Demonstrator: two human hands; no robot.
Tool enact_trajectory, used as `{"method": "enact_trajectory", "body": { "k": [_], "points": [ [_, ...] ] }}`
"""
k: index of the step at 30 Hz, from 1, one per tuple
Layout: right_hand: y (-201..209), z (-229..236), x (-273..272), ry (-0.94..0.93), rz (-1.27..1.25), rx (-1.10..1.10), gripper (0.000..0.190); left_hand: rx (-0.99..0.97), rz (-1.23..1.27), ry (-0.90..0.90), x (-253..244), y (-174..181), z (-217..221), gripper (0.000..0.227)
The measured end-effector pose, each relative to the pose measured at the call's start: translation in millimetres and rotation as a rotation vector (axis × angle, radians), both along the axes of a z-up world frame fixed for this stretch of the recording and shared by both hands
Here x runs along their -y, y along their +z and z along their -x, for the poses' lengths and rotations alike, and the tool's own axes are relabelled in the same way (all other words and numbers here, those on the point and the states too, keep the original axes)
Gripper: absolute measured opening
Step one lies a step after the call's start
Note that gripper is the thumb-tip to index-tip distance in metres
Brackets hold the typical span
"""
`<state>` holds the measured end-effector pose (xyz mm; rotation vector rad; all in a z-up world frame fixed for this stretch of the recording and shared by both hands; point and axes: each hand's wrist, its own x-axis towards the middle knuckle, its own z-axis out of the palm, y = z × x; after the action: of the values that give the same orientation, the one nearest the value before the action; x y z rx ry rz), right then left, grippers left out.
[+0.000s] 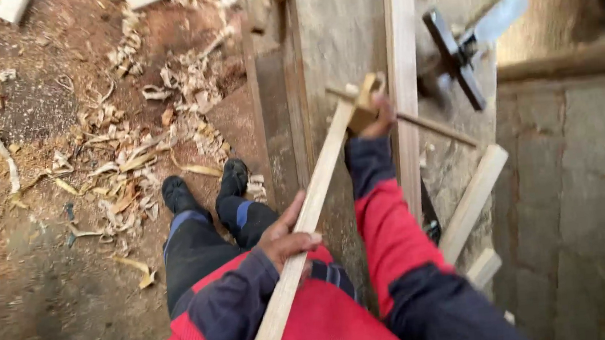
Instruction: Using a marking gauge to scribe lines on wood planks for joinery.
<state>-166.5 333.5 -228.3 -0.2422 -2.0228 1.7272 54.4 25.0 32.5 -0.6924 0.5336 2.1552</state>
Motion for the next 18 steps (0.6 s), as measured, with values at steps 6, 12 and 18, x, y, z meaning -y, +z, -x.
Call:
{"method": "enact_trajectory", "body": {
  "k": [6,12,18],
  "points": [
    [188,21,75,-0.156,0.908,0.253,0.061,-0.180,0.108,0.001,8,-38,-28,0.103],
    [202,2,82,-0.087,0.717,0.366,0.061,-0.023,-0.020,-0.039,29,-10,-26,0.105],
    [178,-5,100,-0.106,0.874,0.419,0.058,0.029,-0.059,0.005,32,12,-14,0.104]
  ]
}}
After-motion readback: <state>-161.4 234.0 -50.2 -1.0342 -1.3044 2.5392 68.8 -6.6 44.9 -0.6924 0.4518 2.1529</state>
